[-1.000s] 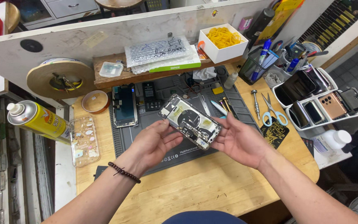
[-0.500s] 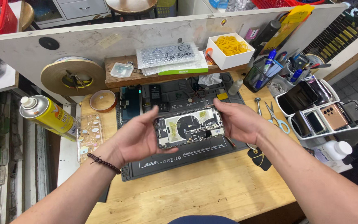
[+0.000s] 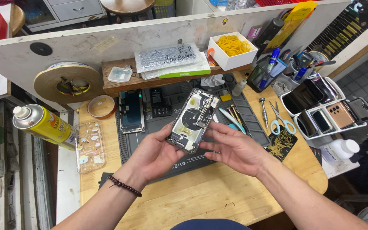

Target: The person disassembles a smartphone at a repair workbench. They lift the exposed midframe and logic board assembly out of the phone housing, set the housing aside, then use pry tools and tweezers to lift and reposition the battery and internal components on the mat.

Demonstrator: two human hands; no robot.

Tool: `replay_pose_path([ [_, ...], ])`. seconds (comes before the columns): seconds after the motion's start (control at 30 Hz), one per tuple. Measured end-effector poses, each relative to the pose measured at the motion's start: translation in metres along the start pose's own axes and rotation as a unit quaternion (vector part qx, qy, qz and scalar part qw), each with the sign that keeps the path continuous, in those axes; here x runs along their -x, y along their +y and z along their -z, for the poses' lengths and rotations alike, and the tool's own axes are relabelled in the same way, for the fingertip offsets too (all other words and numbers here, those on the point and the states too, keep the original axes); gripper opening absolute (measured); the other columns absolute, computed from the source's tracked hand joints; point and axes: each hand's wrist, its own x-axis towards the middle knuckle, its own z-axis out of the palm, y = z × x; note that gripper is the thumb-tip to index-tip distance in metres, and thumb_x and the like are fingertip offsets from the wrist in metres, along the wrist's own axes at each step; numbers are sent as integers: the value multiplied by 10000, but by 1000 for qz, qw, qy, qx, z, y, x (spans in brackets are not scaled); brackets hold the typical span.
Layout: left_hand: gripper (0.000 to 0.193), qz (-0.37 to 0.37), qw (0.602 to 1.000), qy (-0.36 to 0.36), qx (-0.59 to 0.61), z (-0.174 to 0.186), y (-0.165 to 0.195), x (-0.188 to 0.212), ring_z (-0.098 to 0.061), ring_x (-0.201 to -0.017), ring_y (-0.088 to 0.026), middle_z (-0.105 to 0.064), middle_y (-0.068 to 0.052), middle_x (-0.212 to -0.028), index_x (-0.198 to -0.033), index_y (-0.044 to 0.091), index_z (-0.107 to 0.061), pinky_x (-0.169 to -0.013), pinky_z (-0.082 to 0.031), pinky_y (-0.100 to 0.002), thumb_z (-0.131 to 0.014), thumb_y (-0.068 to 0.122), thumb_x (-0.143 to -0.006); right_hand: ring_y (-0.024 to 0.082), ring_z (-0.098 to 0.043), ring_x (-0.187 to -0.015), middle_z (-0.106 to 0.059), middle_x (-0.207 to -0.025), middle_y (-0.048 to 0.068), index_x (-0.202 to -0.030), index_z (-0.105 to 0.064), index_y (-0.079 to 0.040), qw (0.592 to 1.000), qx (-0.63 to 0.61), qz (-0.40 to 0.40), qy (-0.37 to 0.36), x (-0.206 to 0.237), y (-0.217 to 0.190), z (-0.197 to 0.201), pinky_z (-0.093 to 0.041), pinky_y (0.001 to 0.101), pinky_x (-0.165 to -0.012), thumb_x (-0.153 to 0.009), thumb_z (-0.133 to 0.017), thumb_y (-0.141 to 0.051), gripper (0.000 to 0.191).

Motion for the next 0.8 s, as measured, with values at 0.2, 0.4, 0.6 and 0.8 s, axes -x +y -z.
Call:
replay_pose_path([
  [0.2, 384, 12, 997, 11, -82, -14, -5, 11, -628, -1183, -239, -658, -73, -1279, -1373, 96, -524, -1024, -518, -509, -420, 171, -1011, 120, -663, -928, -701, -1092, 22, -1457, -561, -110, 994, 83, 55, 54, -6, 0, -5, -553, 326, -805, -974, -618, -175, 490],
  [0.4, 286, -23, 972, 36, -231, -16, 6, 1, -652, -1028, -188, -699, -73, -1136, -1249, 73, -633, -882, -546, -413, -497, 154, -1012, 114, -660, -919, -722, -1110, 27, -1456, -559, -97, 987, 141, 49, 58, -5, -8, -13, -553, 337, -804, -978, -599, -170, 485],
  [0.6, 243, -30, 967, 65, -245, -10, 7, -6, -682, -986, -185, -725, -59, -1086, -1180, 60, -650, -850, -570, -392, -516, 107, -982, 114, -669, -936, -720, -1129, 15, -1464, -548, -92, 985, 157, 54, 56, -3, -14, -21, -563, 351, -825, -983, -576, -152, 485],
  [0.8, 240, -46, 963, 68, -257, -9, 11, -6, -677, -980, -190, -728, -58, -1097, -1185, 38, -673, -848, -571, -390, -561, 86, -979, 111, -668, -915, -721, -1102, 29, -1480, -533, -71, 984, 160, 57, 58, -3, -10, -20, -550, 345, -785, -993, -573, -150, 495],
])
